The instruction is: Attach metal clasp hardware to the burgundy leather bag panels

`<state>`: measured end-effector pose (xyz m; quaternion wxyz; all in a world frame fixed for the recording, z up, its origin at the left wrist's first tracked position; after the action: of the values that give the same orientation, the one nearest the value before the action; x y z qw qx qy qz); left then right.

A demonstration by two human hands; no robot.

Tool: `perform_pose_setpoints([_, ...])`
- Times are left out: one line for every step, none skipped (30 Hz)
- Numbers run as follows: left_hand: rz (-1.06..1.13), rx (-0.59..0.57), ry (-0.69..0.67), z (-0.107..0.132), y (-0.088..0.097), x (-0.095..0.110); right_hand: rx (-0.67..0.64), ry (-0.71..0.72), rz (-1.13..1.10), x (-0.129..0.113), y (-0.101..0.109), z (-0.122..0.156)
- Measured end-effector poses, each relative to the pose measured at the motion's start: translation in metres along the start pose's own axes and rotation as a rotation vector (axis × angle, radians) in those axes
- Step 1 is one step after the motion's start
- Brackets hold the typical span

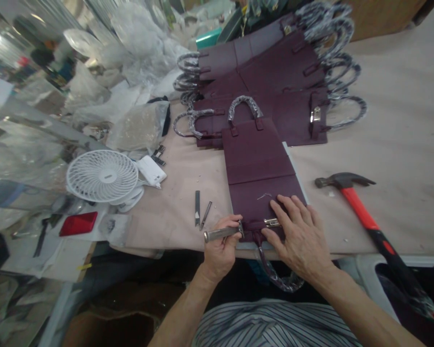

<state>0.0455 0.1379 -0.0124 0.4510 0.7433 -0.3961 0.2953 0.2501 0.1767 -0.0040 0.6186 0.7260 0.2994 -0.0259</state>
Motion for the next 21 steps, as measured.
perform_pose_setpoints([-0.002, -0.003, -0.004, 0.0, 0.0, 0.0, 0.0, -0.002, -0.001, 0.0, 0.0, 0.0])
perform_pose_setpoints([-0.006, -0.004, -0.009, 0.0, -0.001, 0.0, 0.002, -0.001, -0.002, 0.0, 0.0, 0.0])
perform_pose_setpoints([-0.01, -0.004, -0.016, -0.001, -0.001, 0.0, 0.004, -0.001, -0.001, 0.001, 0.0, 0.0])
perform_pose_setpoints([-0.017, -0.004, -0.023, -0.001, -0.001, 0.0, 0.004, -0.002, 0.0, 0.001, 0.0, 0.0])
perform_pose_setpoints([-0.026, -0.003, -0.031, -0.001, -0.002, 0.0, 0.003, -0.003, 0.002, 0.001, 0.0, 0.0])
perform_pose_setpoints([-0.037, -0.001, -0.04, -0.001, -0.002, -0.001, 0.002, -0.002, 0.003, 0.001, 0.0, 0.0])
perform_pose_setpoints([-0.051, 0.0, -0.052, -0.001, -0.003, -0.001, 0.004, 0.0, 0.004, 0.0, 0.0, 0.0])
perform_pose_setpoints([-0.067, -0.001, -0.065, -0.001, -0.003, 0.0, 0.006, 0.003, 0.006, 0.0, 0.001, 0.0])
perform_pose_setpoints([-0.083, 0.001, -0.078, 0.0, -0.004, 0.0, 0.008, 0.007, 0.009, 0.0, 0.001, -0.001])
perform_pose_setpoints([-0.101, 0.006, -0.088, 0.001, -0.005, 0.0, 0.013, 0.012, 0.011, -0.001, 0.001, -0.001])
perform_pose_setpoints([-0.119, 0.014, -0.093, 0.002, -0.006, 0.0, 0.017, 0.016, 0.013, -0.001, 0.001, -0.001])
perform_pose_setpoints([-0.137, 0.023, -0.091, 0.005, -0.007, 0.001, 0.02, 0.018, 0.013, -0.001, 0.001, -0.001])
perform_pose_setpoints([-0.153, 0.036, -0.083, 0.007, -0.009, 0.001, 0.023, 0.019, 0.011, 0.0, 0.001, -0.001])
perform_pose_setpoints([-0.168, 0.053, -0.071, 0.01, -0.01, 0.002, 0.024, 0.019, 0.007, 0.0, 0.0, -0.001])
perform_pose_setpoints([-0.182, 0.071, -0.058, 0.012, -0.011, 0.002, 0.023, 0.017, 0.002, 0.001, 0.0, 0.0])
perform_pose_setpoints([-0.192, 0.087, -0.047, 0.014, -0.012, 0.002, 0.021, 0.016, -0.002, 0.001, -0.001, 0.0])
perform_pose_setpoints([-0.197, 0.1, -0.041, 0.016, -0.013, 0.002, 0.02, 0.016, -0.005, 0.002, -0.002, 0.0])
perform_pose_setpoints([-0.197, 0.106, -0.04, 0.017, -0.013, 0.002, 0.021, 0.015, -0.007, 0.003, -0.002, 0.001])
perform_pose_setpoints([-0.194, 0.101, -0.042, 0.017, -0.013, 0.002, 0.022, 0.015, -0.01, 0.003, -0.002, 0.001])
perform_pose_setpoints([-0.189, 0.083, -0.045, 0.016, -0.012, 0.002, 0.025, 0.014, -0.013, 0.003, -0.002, 0.001])
perform_pose_setpoints([-0.181, 0.059, -0.05, 0.014, -0.011, 0.002, 0.029, 0.014, -0.018, 0.003, -0.002, 0.0])
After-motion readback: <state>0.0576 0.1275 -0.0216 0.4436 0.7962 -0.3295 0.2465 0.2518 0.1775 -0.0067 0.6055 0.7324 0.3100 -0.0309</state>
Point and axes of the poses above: each hand's wrist, its own z-axis away from the middle knuckle, its own y-axis out of the back of the hand, x = y × z, the point moved 1 cm from there along -z, towards the middle knuckle, and after that the axes turned 11 degrees about -z, right-handed, at the moved point
